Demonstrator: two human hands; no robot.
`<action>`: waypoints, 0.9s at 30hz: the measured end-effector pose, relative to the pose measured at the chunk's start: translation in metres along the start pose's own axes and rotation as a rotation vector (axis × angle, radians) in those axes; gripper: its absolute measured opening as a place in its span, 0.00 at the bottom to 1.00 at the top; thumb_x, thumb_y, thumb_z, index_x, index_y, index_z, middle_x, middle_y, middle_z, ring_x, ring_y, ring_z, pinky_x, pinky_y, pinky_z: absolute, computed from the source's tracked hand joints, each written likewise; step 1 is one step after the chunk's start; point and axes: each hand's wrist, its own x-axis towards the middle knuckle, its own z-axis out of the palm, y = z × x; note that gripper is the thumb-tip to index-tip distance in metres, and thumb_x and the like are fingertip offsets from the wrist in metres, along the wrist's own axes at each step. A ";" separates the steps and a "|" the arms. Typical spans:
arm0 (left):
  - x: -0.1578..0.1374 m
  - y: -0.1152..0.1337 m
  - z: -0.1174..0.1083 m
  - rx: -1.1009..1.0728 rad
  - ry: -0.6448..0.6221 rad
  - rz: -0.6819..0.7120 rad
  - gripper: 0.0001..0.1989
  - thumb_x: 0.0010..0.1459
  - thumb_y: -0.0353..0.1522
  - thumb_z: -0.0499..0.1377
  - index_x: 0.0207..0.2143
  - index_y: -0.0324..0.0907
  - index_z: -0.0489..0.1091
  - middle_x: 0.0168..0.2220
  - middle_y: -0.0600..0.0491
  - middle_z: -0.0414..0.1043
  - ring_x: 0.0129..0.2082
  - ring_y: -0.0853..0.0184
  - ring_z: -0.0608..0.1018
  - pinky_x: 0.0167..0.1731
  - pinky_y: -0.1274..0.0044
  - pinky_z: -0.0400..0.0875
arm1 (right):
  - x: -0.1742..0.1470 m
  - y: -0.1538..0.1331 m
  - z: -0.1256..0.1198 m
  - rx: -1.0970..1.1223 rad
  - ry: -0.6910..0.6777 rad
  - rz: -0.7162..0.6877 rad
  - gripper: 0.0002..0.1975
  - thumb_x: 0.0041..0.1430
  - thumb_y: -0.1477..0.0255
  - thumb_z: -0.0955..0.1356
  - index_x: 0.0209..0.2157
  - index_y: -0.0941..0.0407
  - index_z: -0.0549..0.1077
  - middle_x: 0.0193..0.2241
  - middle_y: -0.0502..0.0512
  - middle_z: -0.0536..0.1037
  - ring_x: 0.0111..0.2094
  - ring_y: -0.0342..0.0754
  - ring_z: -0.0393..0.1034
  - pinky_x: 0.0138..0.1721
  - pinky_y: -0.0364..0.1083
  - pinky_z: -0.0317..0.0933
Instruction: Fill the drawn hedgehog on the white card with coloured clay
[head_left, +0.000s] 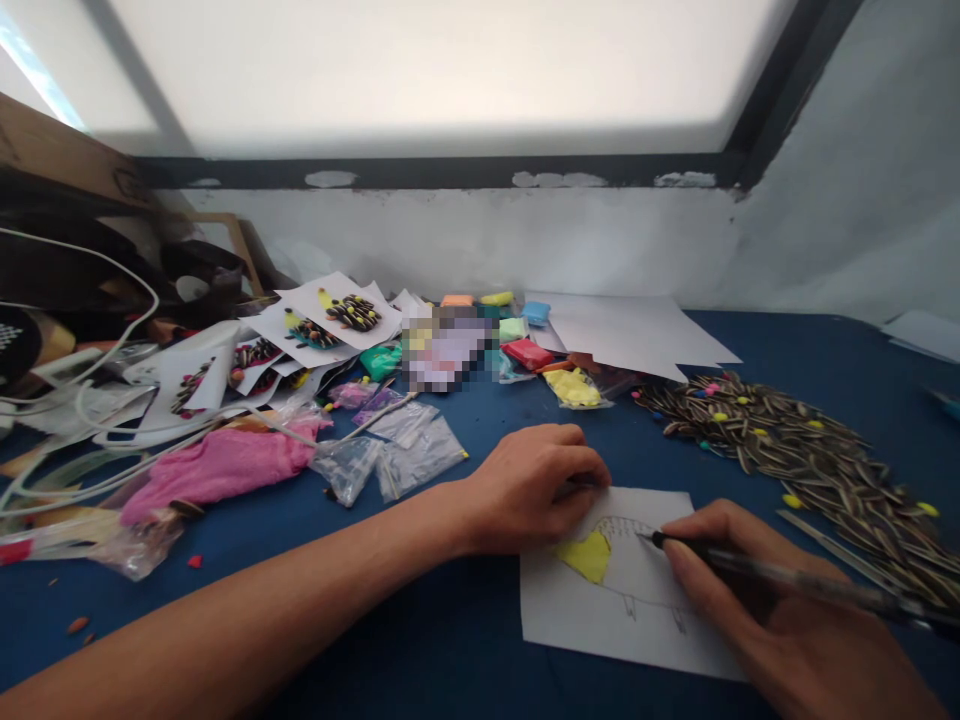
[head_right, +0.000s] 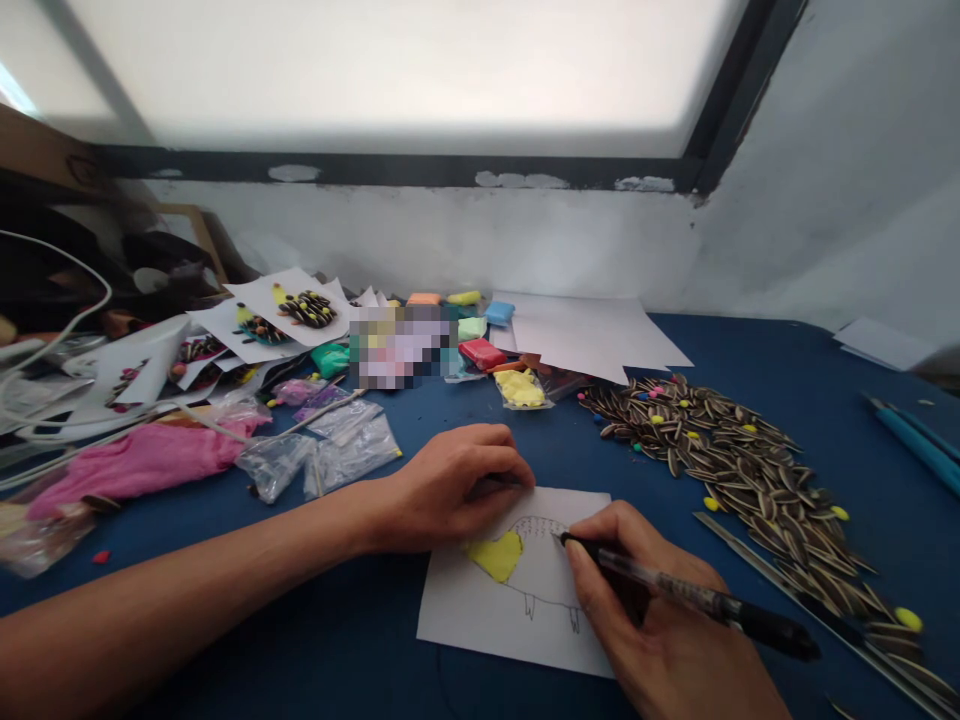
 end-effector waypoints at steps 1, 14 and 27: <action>0.000 0.000 0.000 0.001 -0.002 0.000 0.08 0.57 0.25 0.57 0.38 0.38 0.75 0.34 0.51 0.70 0.33 0.68 0.72 0.33 0.78 0.65 | 0.000 0.000 0.000 0.004 0.002 -0.003 0.12 0.61 0.59 0.64 0.30 0.50 0.72 0.22 0.46 0.77 0.22 0.45 0.74 0.20 0.40 0.66; -0.001 0.000 0.001 0.002 0.008 0.008 0.08 0.58 0.26 0.57 0.38 0.38 0.76 0.34 0.51 0.71 0.33 0.68 0.72 0.34 0.78 0.66 | 0.005 0.000 -0.004 -0.063 -0.018 0.069 0.15 0.59 0.55 0.63 0.28 0.50 0.72 0.21 0.48 0.77 0.22 0.47 0.74 0.19 0.41 0.65; -0.001 0.001 0.000 0.007 -0.010 -0.001 0.09 0.58 0.26 0.57 0.39 0.38 0.75 0.35 0.51 0.71 0.34 0.68 0.73 0.34 0.78 0.66 | 0.002 -0.004 -0.003 0.001 0.000 0.134 0.14 0.59 0.55 0.63 0.29 0.50 0.71 0.22 0.47 0.75 0.23 0.47 0.73 0.22 0.43 0.63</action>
